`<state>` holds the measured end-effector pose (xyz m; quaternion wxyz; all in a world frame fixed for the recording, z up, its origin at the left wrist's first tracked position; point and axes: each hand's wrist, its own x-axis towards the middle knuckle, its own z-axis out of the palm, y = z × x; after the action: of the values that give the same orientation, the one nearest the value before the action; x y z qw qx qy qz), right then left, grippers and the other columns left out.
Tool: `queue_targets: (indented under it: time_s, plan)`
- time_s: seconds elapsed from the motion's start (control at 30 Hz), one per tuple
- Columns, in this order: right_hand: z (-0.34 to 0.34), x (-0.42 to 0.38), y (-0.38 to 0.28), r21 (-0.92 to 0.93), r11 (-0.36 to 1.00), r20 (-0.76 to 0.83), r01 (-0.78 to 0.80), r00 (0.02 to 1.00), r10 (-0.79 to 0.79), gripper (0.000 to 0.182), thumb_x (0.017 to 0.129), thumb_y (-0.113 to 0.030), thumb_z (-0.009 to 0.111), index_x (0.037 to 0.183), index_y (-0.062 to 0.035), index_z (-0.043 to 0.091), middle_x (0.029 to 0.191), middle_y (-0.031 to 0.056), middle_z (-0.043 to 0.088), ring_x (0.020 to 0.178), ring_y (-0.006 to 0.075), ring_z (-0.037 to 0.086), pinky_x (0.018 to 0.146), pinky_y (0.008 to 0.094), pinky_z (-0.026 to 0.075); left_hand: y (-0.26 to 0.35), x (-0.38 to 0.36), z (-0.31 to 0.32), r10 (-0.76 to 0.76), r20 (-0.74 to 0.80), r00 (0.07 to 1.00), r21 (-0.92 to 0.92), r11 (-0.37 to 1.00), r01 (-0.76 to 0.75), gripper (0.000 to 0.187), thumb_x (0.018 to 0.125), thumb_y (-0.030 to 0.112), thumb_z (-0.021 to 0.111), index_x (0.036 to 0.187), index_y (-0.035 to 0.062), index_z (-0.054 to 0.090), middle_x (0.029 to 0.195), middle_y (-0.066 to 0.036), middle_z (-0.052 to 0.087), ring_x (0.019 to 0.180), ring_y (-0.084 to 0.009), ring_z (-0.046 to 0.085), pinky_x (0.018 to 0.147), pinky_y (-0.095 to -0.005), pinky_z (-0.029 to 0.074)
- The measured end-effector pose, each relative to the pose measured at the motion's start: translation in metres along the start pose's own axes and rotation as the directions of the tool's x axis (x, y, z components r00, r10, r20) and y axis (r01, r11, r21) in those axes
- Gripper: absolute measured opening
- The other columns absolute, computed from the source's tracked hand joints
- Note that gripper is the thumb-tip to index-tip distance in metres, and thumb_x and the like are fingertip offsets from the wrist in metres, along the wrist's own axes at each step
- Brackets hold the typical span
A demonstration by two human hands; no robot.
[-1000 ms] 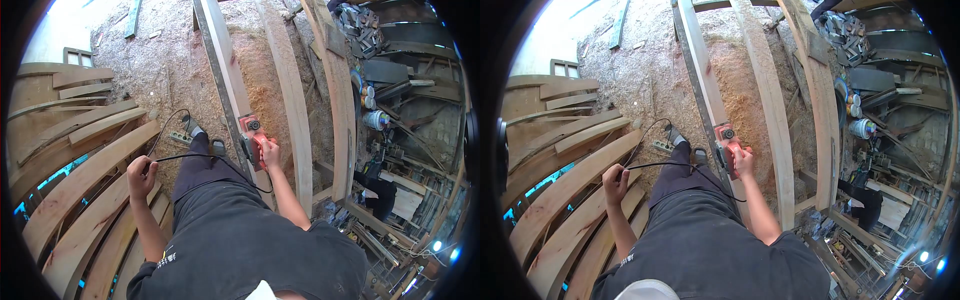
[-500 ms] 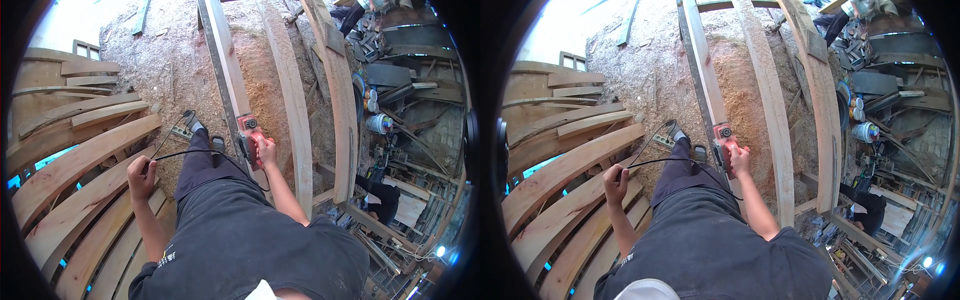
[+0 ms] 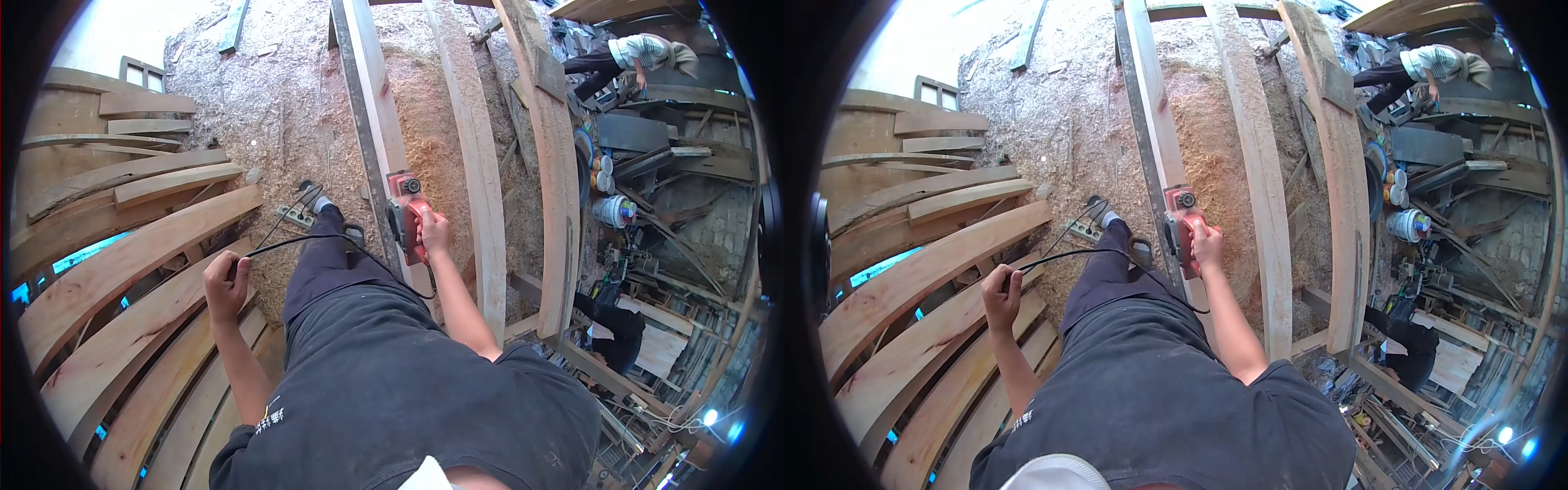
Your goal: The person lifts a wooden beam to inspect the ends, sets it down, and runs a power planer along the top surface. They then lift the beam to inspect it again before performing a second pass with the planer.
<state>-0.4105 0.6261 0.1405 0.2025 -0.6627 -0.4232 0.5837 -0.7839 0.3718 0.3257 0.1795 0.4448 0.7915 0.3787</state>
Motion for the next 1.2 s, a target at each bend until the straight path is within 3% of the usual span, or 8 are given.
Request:
queue_targets:
  time_s: [0.5,1.2]
  plan:
    - [0.034,0.039,-0.051,-0.011,0.999,-0.011,-0.051,0.999,0.051,0.043,0.104,-0.042,0.061,0.081,-0.0061,0.066,0.059,-0.0026,0.056,0.043,0.0074,0.050,0.039,0.0245,0.040,-0.021,0.101,0.002,0.006,0.088,0.996,-0.006,1.000,-0.006,0.027,0.098,0.013,0.072,0.080,-0.0012,0.057,0.066,-0.010,0.046,0.056,-0.0221,0.044,0.055,-0.0356,0.035]
    - [0.058,0.064,-0.080,-0.006,0.998,-0.018,-0.064,0.998,0.063,0.041,0.105,-0.039,0.061,0.082,-0.0057,0.067,0.061,-0.0022,0.057,0.045,0.0067,0.051,0.041,0.0238,0.041,-0.047,0.188,0.008,0.008,0.163,0.987,-0.023,1.000,-0.004,0.028,0.096,0.013,0.073,0.078,-0.0008,0.056,0.066,-0.011,0.048,0.056,-0.0246,0.045,0.055,-0.0368,0.036]
